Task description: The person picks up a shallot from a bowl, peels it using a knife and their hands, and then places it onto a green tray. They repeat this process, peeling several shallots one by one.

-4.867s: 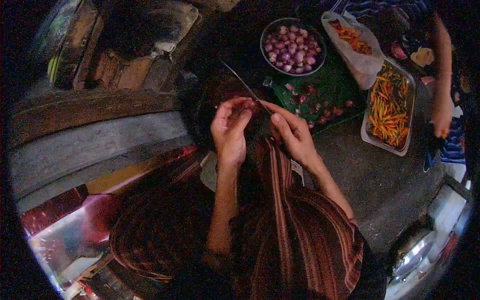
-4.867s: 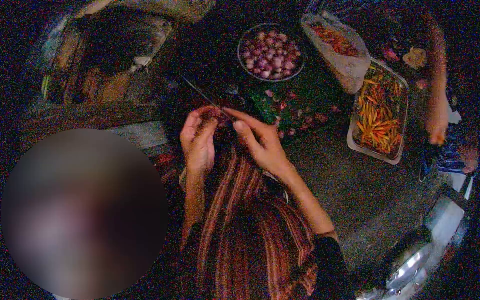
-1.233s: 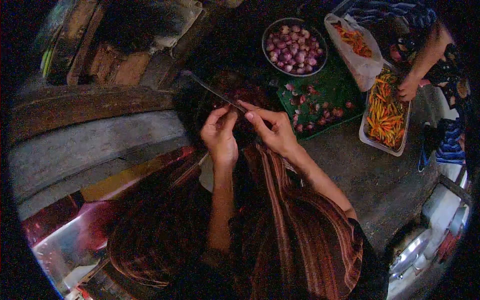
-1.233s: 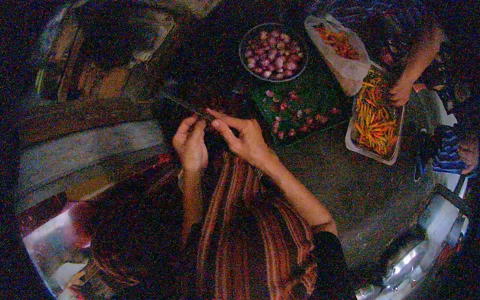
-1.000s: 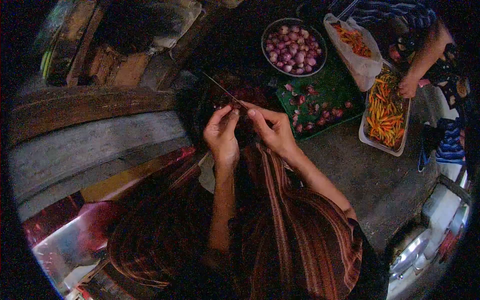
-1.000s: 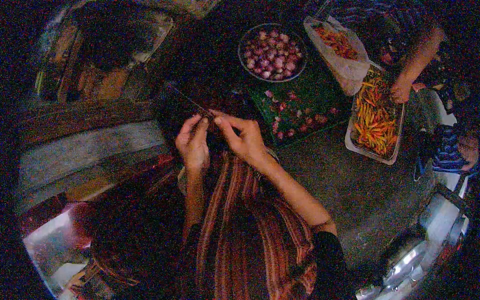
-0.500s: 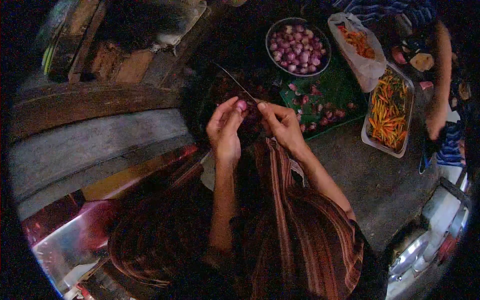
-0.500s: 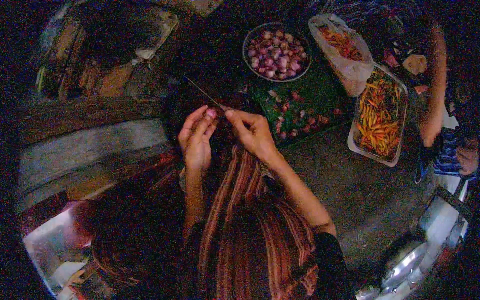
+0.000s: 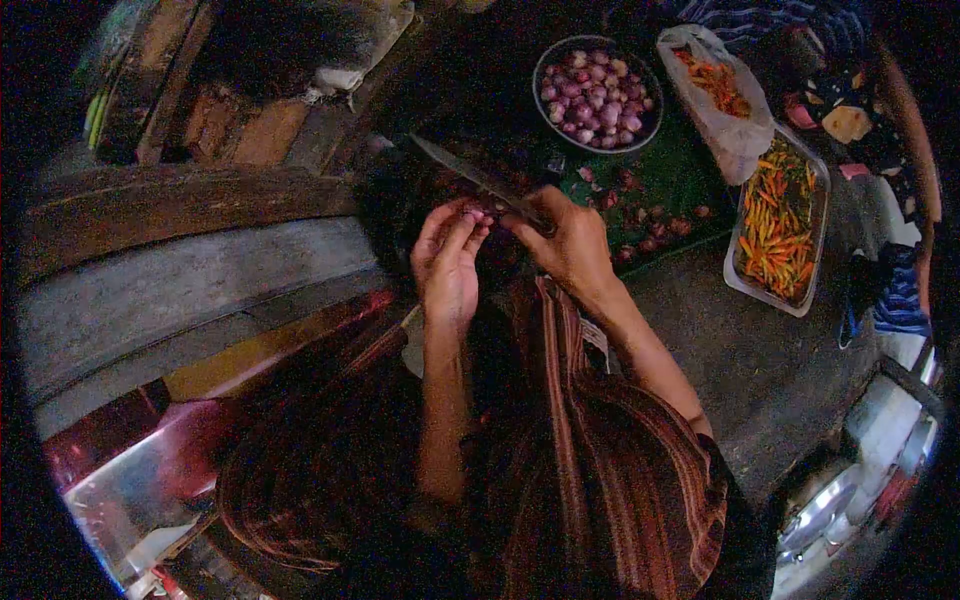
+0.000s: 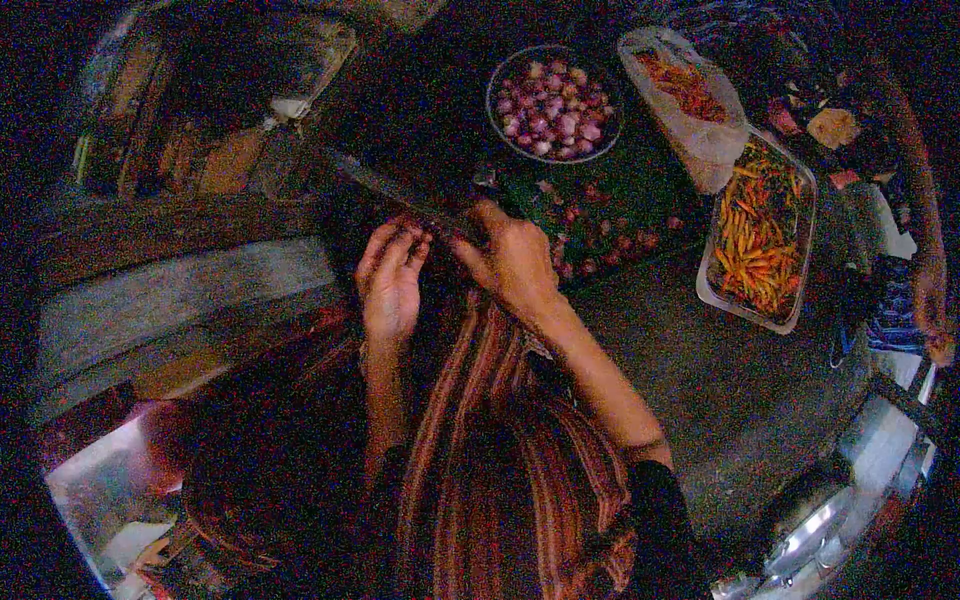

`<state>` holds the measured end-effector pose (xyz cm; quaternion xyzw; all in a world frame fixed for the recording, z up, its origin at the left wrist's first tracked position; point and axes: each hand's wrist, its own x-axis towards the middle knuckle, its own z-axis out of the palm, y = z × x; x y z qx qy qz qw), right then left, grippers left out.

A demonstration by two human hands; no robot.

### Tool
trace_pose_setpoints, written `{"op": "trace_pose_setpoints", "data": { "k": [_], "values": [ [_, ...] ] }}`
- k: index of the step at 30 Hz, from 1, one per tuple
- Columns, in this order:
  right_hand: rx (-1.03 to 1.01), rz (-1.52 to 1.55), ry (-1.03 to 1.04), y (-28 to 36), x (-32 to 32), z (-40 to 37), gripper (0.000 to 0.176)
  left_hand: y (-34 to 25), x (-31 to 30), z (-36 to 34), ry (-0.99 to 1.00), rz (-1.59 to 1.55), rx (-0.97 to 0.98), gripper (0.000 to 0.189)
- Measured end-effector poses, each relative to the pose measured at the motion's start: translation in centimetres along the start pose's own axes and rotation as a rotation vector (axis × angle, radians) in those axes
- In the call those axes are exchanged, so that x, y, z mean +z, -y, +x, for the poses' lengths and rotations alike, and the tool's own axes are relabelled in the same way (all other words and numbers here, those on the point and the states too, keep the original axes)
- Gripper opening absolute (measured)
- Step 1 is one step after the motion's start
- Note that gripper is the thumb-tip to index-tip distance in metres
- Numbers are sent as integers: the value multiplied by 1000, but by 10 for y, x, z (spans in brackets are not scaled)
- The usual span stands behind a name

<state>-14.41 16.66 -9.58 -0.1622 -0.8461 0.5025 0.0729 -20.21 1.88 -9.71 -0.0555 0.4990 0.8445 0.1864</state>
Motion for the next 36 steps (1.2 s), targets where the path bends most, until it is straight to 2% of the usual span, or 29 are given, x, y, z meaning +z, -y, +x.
{"op": "trace_pose_setpoints", "data": {
  "k": [3,5,9,12,18,20,27,29,30,32,36],
  "values": [
    [22,159,14,9,-3,0,35,-1,2,0,-28,1,-21,18],
    [152,600,223,3,0,-2,34,-2,4,-1,-29,-5,-32,18],
    [70,654,240,8,0,-5,31,-2,3,-1,-21,-21,-51,19],
    [160,699,310,6,-1,-6,31,0,0,0,-8,-8,-50,19],
    [155,681,312,9,-4,-6,30,-1,0,0,-18,40,-40,19],
    [73,602,244,10,-3,-6,28,-2,1,0,-19,66,-50,19],
    [122,529,263,13,-4,-7,27,-2,1,-1,-21,154,-49,18],
    [-63,379,153,12,-1,-7,28,2,-1,1,-9,159,-15,19],
    [-64,380,153,12,-1,-8,28,3,0,1,2,165,19,20],
    [-116,62,134,11,-1,-11,32,4,1,0,-17,148,35,20],
    [-173,-59,93,19,-4,-15,36,1,7,-5,-123,135,35,20]
  ]
}}
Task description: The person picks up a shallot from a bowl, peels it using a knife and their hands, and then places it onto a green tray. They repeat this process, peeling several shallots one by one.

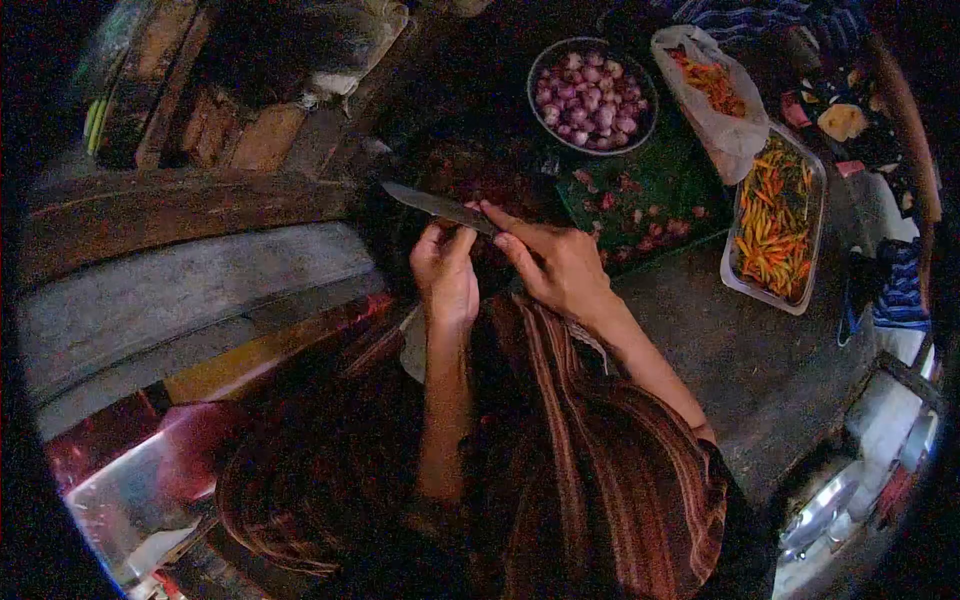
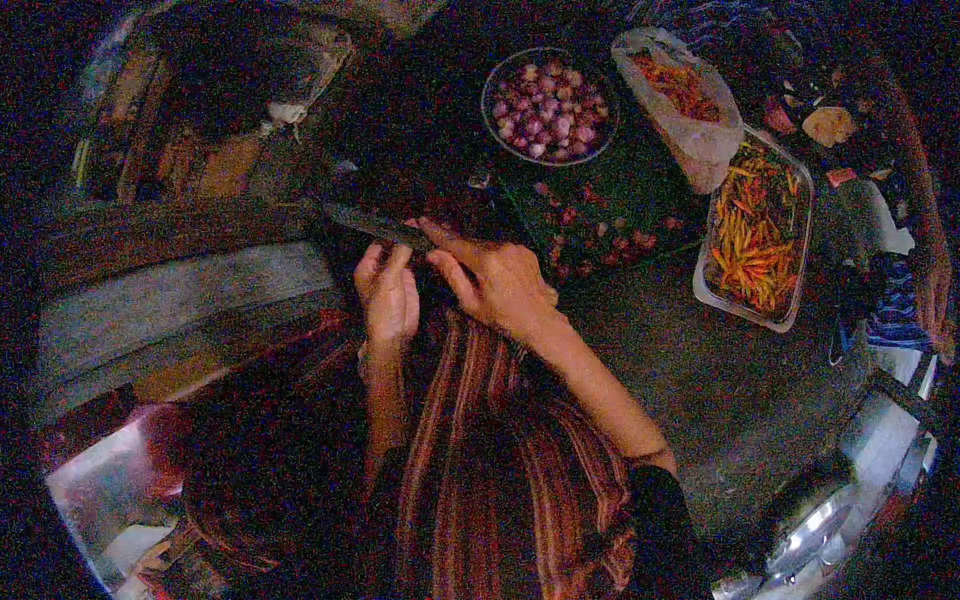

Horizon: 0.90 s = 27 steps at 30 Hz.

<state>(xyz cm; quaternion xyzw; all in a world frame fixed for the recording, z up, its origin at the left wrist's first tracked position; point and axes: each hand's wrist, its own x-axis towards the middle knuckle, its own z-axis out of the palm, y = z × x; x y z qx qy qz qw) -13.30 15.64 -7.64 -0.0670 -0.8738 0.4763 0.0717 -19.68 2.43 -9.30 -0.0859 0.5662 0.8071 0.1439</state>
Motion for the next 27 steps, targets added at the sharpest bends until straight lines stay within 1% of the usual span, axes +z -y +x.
{"op": "trace_pose_setpoints", "data": {
  "k": [3,5,6,8,9,11,12,14,18,20,21,23,24,25,27],
  "values": [
    [-31,2,24,-4,2,-1,34,3,-4,1,5,-16,0,19],
    [-80,22,-50,-18,11,-3,29,4,-10,2,26,-14,-23,18],
    [-80,21,-50,-18,10,-2,29,4,-11,2,48,-12,-46,18],
    [90,293,4,-18,8,0,29,5,-11,3,62,-26,-49,18],
    [90,293,5,-18,7,1,29,5,-11,3,76,-40,-53,17],
    [195,489,40,-19,5,2,32,4,-11,4,104,-47,-53,18],
    [195,489,40,-21,5,2,32,3,-10,4,130,-53,-53,18],
    [270,570,56,-27,5,1,32,1,-8,3,140,-53,-59,18],
    [205,517,70,-23,-1,1,36,3,-10,4,130,-77,-79,20],
    [74,267,50,-20,-2,-1,37,4,-11,6,113,-46,-94,21],
    [74,267,50,-19,1,-1,37,3,-11,6,93,-13,-107,21],
    [-32,231,-64,-17,8,-1,39,2,-9,6,112,-18,-90,22],
    [46,212,23,-12,1,-1,38,2,-8,6,130,-24,-74,22],
    [71,169,73,-7,-5,1,38,3,-8,5,129,-23,-74,22],
    [16,179,32,-8,-1,0,37,4,-8,5,105,-10,-67,23]
  ]
}}
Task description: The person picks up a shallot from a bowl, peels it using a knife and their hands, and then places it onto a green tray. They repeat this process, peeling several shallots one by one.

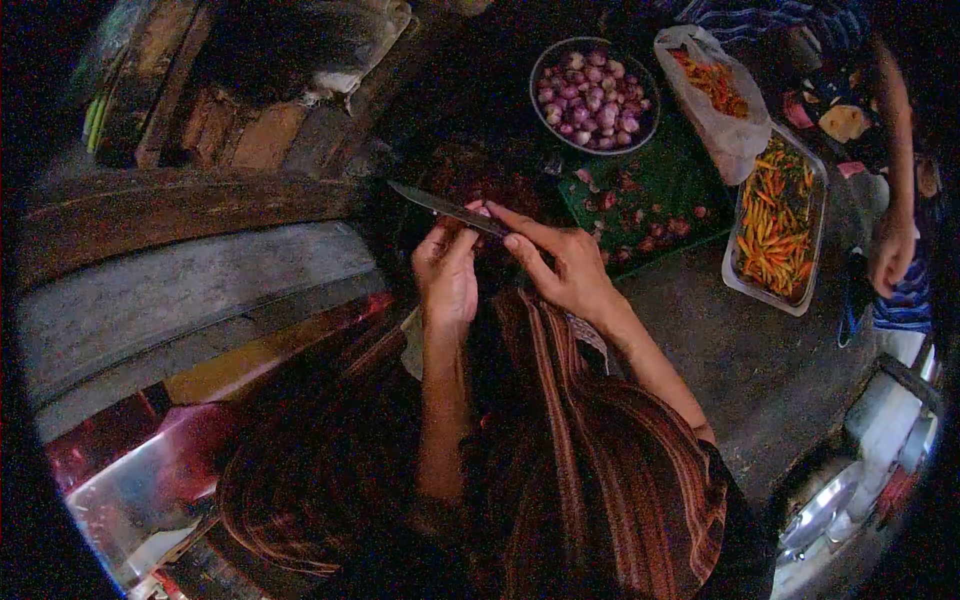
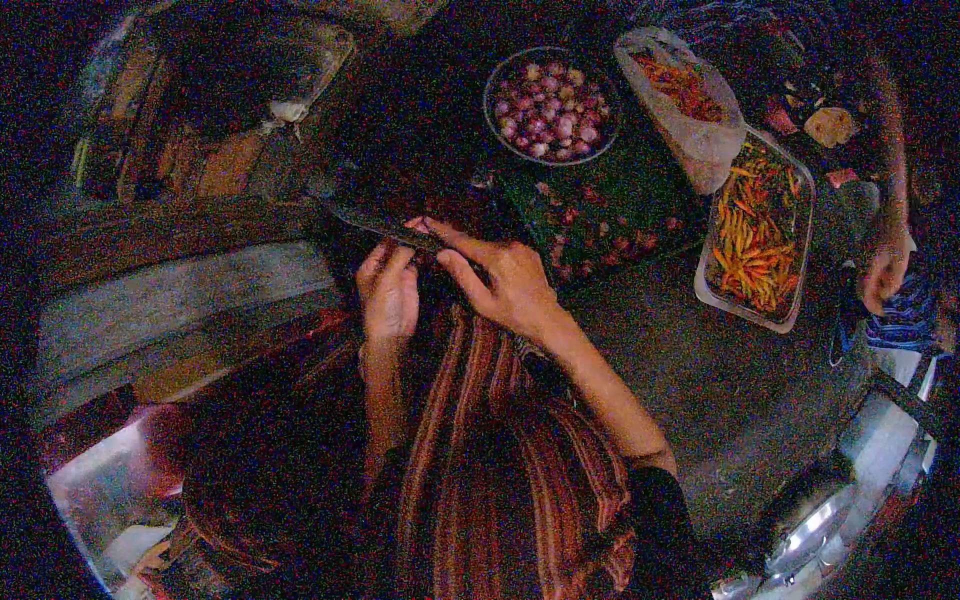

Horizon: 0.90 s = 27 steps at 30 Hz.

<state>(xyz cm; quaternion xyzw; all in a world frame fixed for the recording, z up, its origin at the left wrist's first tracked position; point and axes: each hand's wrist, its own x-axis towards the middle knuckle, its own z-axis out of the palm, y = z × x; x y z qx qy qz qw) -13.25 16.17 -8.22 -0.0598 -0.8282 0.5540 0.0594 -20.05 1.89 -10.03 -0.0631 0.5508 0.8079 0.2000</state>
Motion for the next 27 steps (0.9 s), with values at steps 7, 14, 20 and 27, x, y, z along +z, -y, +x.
{"op": "trace_pose_setpoints", "data": {
  "k": [7,14,20,27],
  "values": [
    [-114,-80,-63,-2,1,-1,32,2,-5,-1,35,8,5,23],
    [247,334,46,-12,-1,-3,30,-6,1,-2,60,30,-52,23],
    [149,385,73,-7,-5,-3,30,-1,-1,2,58,-55,-42,21],
    [203,389,50,-11,-6,-1,30,-3,2,1,3,-114,-92,21]
  ]
}}
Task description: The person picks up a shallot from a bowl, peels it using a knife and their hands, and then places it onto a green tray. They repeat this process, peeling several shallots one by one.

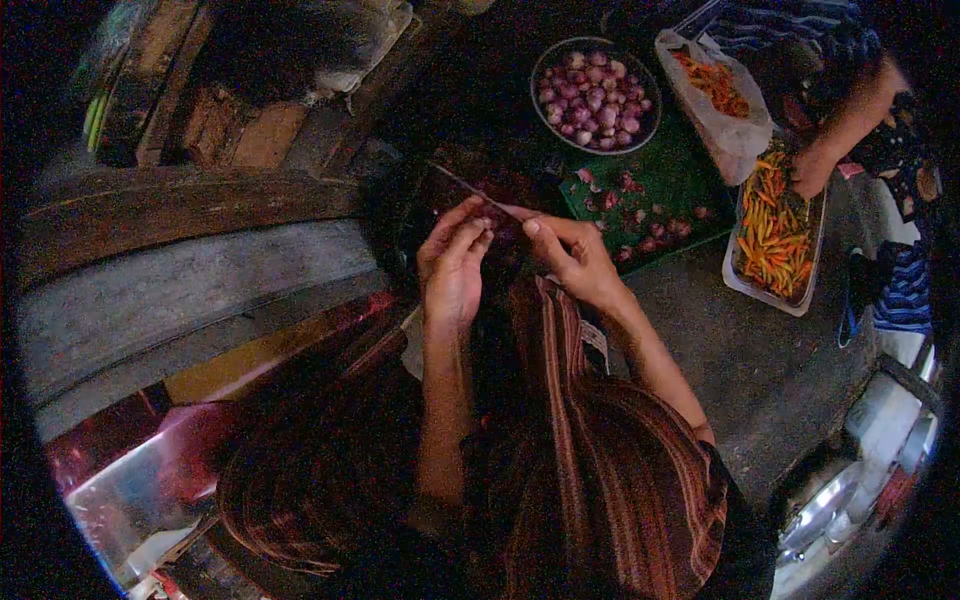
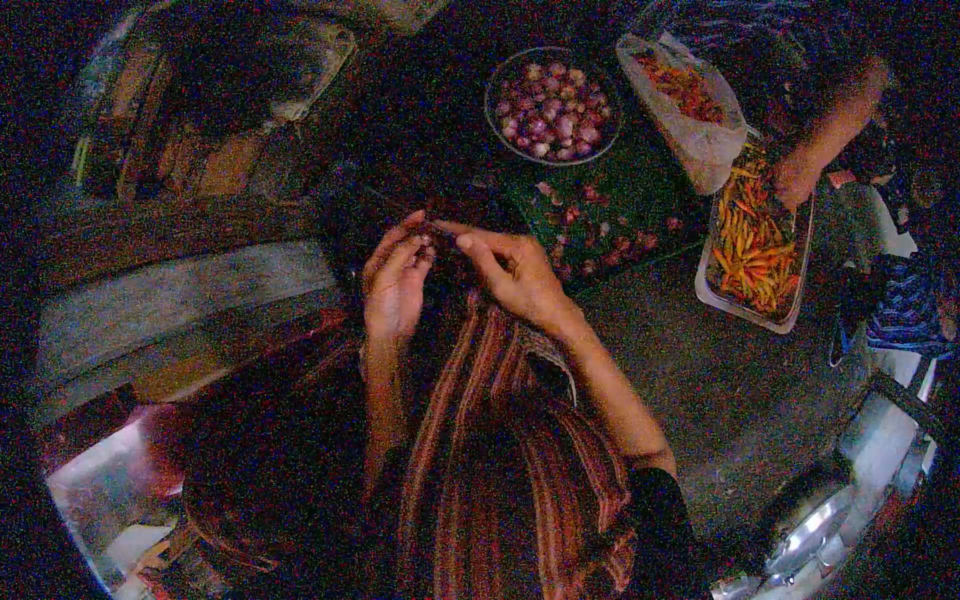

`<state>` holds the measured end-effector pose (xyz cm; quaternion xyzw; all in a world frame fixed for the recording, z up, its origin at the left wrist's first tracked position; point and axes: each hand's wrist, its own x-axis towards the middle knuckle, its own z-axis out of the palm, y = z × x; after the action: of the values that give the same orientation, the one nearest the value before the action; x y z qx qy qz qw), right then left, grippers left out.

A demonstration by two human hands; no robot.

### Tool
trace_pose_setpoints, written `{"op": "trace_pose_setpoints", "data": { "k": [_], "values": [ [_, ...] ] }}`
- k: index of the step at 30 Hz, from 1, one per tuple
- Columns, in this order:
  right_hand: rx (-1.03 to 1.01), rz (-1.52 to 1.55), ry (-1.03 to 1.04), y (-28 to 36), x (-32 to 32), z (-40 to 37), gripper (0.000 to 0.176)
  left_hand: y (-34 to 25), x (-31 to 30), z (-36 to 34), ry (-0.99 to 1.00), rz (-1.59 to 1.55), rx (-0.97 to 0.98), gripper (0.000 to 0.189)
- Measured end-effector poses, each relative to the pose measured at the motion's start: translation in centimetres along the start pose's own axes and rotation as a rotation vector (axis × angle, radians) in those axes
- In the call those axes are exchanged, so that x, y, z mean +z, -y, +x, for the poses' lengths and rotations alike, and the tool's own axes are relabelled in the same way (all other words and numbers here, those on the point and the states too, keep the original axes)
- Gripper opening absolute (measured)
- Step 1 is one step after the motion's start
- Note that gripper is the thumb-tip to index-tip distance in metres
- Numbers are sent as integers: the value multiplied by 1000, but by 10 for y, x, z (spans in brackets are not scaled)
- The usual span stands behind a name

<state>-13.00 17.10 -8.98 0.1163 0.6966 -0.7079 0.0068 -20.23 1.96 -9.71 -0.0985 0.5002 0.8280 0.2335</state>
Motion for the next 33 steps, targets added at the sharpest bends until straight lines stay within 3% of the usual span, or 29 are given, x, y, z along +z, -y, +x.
{"op": "trace_pose_setpoints", "data": {
  "k": [4,6,10,12,15,19,21,27,33],
  "values": [
    [-16,-2,-85,-12,-2,4,34,0,0,0,50,-3,-42,20],
    [55,-278,-101,-7,-7,4,34,1,-1,0,50,-10,-45,19],
    [34,-453,-120,3,-3,3,35,5,-4,1,49,-63,-51,18],
    [-93,-607,-222,-12,0,4,36,7,-6,2,47,-76,-20,19],
    [-66,-683,-230,-10,5,4,39,9,-7,2,39,-98,13,21],
    [-134,-576,-209,9,11,-3,41,10,-13,3,-8,-61,6,22],
    [-143,-476,-60,8,12,-5,44,12,-15,4,59,-81,47,22],
    [-254,-413,-123,4,18,-4,36,11,-12,3,-17,-79,82,22],
    [-310,-482,-116,2,12,-2,35,14,-19,3,32,-97,53,27]
  ]
}}
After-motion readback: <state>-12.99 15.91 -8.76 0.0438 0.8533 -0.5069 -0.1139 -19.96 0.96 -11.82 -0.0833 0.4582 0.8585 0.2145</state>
